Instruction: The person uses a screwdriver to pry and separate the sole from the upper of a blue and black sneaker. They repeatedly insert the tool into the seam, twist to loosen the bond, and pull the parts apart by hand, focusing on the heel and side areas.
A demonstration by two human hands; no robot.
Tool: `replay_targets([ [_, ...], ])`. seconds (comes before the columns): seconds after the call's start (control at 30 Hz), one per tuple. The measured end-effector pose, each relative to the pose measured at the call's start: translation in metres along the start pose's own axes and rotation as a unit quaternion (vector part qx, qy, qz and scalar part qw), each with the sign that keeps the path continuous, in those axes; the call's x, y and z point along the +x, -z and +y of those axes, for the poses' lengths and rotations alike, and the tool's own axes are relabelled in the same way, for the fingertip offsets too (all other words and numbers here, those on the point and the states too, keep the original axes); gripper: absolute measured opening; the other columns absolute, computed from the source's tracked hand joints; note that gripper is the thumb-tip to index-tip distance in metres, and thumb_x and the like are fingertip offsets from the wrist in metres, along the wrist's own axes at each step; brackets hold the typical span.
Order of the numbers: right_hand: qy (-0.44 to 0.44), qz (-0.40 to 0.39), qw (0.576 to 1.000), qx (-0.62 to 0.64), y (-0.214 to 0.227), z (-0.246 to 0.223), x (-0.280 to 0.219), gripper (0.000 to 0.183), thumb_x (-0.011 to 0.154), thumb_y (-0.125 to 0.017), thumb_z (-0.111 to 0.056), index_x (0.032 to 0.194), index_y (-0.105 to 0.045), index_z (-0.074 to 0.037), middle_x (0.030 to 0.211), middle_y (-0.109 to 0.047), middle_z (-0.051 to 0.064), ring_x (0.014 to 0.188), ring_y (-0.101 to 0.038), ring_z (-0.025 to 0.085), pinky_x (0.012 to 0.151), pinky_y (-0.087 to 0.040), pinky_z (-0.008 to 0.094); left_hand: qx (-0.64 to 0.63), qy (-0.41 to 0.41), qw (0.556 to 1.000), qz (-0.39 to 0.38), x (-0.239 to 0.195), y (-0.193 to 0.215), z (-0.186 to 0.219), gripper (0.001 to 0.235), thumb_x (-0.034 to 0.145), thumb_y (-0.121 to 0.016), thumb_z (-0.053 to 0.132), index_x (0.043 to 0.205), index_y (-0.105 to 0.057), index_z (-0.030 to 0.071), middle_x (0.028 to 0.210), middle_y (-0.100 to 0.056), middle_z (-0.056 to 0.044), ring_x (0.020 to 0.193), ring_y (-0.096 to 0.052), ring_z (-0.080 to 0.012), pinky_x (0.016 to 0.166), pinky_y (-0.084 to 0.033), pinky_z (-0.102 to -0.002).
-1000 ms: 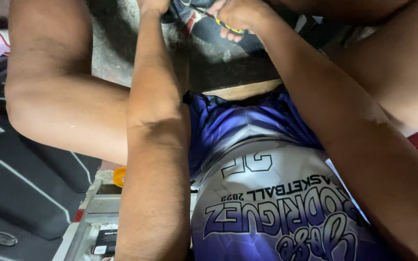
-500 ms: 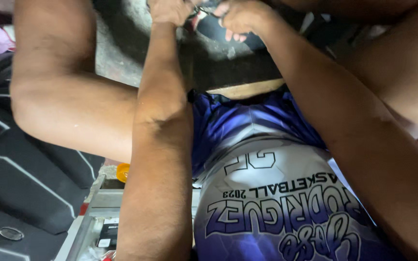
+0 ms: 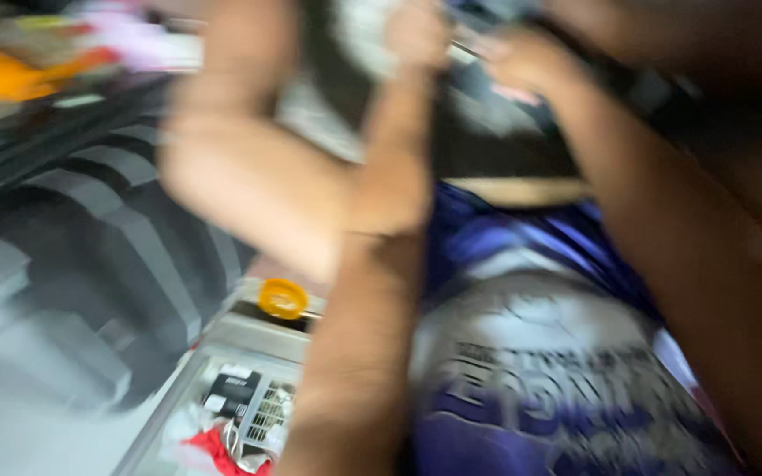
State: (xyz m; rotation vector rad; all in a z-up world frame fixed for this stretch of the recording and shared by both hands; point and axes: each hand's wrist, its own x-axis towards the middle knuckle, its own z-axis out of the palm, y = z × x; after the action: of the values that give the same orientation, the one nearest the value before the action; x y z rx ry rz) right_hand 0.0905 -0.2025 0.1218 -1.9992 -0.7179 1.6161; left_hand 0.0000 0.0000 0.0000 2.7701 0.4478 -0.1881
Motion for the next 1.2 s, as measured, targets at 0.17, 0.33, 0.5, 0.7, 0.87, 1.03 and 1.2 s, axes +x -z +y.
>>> replay_targets([
  [0.17,-0.158,0.003,0.981,0.116,0.003,0.006,0.002,0.035,0.100,-0.052,-0.019,0.133,-0.065,-0.022,0.079,-0.073,0.019,0.055,-0.057,0.030,0.048,-0.049,0.044,-0.027,0.020,0.999,-0.031,-0.002,0.127,0.103,0.043,0.091,-0.053,0.019,0.133,-0.056,0.013,0.137,-0.063,-0.014,0.132,-0.059,-0.0331,0.107,-0.049,-0.042],
  [0.33,-0.181,0.005,0.982,0.055,-0.004,0.017,0.018,0.032,0.099,-0.055,-0.018,0.100,-0.077,0.005,0.087,-0.078,0.018,0.065,-0.070,0.028,0.056,-0.058,0.043,-0.043,-0.091,0.995,-0.002,0.009,0.154,0.135,0.038,0.091,-0.053,0.015,0.128,-0.058,0.014,0.138,-0.064,-0.013,0.132,-0.059,-0.0325,0.111,-0.050,-0.040],
  [0.5,-0.174,-0.009,0.984,0.033,-0.007,0.014,0.012,0.030,0.092,-0.056,-0.010,0.115,-0.070,0.003,0.095,-0.079,0.021,0.068,-0.072,0.028,0.059,-0.061,0.041,0.012,0.011,0.968,-0.252,-0.003,0.149,0.126,0.060,0.082,-0.067,0.037,0.134,-0.055,0.010,0.135,-0.063,-0.011,0.130,-0.056,-0.0275,0.109,-0.042,-0.042],
  [0.7,-0.163,-0.022,0.985,0.047,-0.007,0.003,0.005,0.064,0.094,-0.051,-0.011,0.157,-0.044,-0.016,0.103,-0.078,0.018,0.072,-0.070,0.027,0.063,-0.059,0.041,0.190,-0.015,0.960,-0.205,0.002,0.084,0.094,0.032,0.092,-0.049,0.026,0.110,-0.075,0.023,0.122,-0.071,0.003,0.130,-0.052,-0.0169,0.109,-0.031,-0.047],
  [0.87,-0.175,-0.027,0.984,0.012,-0.002,0.001,-0.008,0.057,0.098,-0.053,-0.015,0.155,-0.049,-0.015,0.104,-0.079,0.012,0.072,-0.067,0.026,0.064,-0.056,0.042,0.155,-0.016,0.971,-0.179,0.017,0.066,0.081,0.030,0.092,-0.050,0.027,0.094,-0.080,0.027,0.105,-0.076,0.006,0.116,-0.059,-0.0152,0.102,-0.034,-0.044],
  [1.03,-0.167,-0.029,0.985,0.033,0.007,0.009,-0.003,0.045,0.099,-0.053,-0.020,0.143,-0.058,-0.010,0.103,-0.080,0.012,0.073,-0.068,0.025,0.065,-0.058,0.042,0.143,-0.022,0.981,-0.129,0.021,0.058,0.078,0.028,0.090,-0.052,0.028,0.089,-0.080,0.029,0.099,-0.077,0.006,0.110,-0.063,-0.0155,0.101,-0.036,-0.046],
  [1.2,-0.177,-0.039,0.983,-0.037,0.025,-0.009,-0.011,0.032,0.101,-0.058,-0.028,0.121,-0.071,-0.006,0.091,-0.078,0.012,0.071,-0.070,0.026,0.066,-0.059,0.041,0.118,0.003,0.989,-0.086,0.022,0.064,0.073,0.027,0.088,-0.053,0.029,0.086,-0.080,0.027,0.096,-0.077,0.005,0.109,-0.064,-0.0180,0.104,-0.038,-0.051],
])
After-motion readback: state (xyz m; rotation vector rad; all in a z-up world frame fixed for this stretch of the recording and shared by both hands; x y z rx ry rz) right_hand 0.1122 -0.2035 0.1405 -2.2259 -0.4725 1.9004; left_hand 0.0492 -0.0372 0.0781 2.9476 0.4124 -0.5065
